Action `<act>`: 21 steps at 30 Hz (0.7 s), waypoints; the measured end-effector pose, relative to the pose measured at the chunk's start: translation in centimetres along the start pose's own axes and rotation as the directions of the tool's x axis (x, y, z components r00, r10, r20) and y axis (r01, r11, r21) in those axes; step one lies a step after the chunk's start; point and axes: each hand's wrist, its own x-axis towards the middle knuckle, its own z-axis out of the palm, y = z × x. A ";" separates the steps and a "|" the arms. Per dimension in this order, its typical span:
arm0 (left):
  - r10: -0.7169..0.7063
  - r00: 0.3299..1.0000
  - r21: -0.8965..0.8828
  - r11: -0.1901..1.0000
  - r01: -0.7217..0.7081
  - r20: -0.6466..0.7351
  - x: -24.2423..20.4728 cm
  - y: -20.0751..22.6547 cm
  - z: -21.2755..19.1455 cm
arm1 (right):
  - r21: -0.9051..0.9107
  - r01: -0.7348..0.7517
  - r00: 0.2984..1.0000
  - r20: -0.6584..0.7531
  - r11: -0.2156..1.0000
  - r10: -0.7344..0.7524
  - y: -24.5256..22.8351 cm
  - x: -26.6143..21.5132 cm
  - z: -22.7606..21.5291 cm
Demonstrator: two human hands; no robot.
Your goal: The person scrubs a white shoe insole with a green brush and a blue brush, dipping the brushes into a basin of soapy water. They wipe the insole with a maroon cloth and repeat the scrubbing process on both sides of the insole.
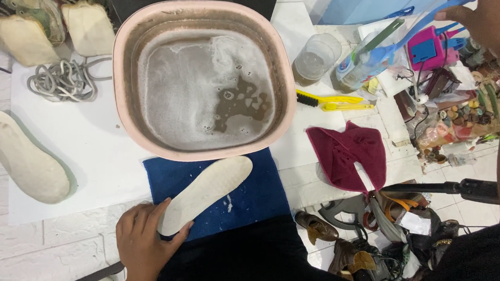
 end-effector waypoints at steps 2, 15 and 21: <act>0.004 1.000 -0.001 1.000 -0.004 -0.009 -0.1 0.0 0.0 | 0.093 -0.107 0.994 0.030 0.990 0.105 -0.3 -0.8 -0.7; 0.010 1.000 -0.013 1.000 -0.011 -0.025 0.1 0.0 -0.2 | -0.720 0.287 0.923 0.032 0.632 -0.383 1.2 -2.7 -0.7; 0.021 0.999 -0.012 1.000 -0.022 -0.034 0.2 0.0 -0.2 | -0.806 0.224 0.931 0.009 0.548 -0.366 0.9 -5.0 0.0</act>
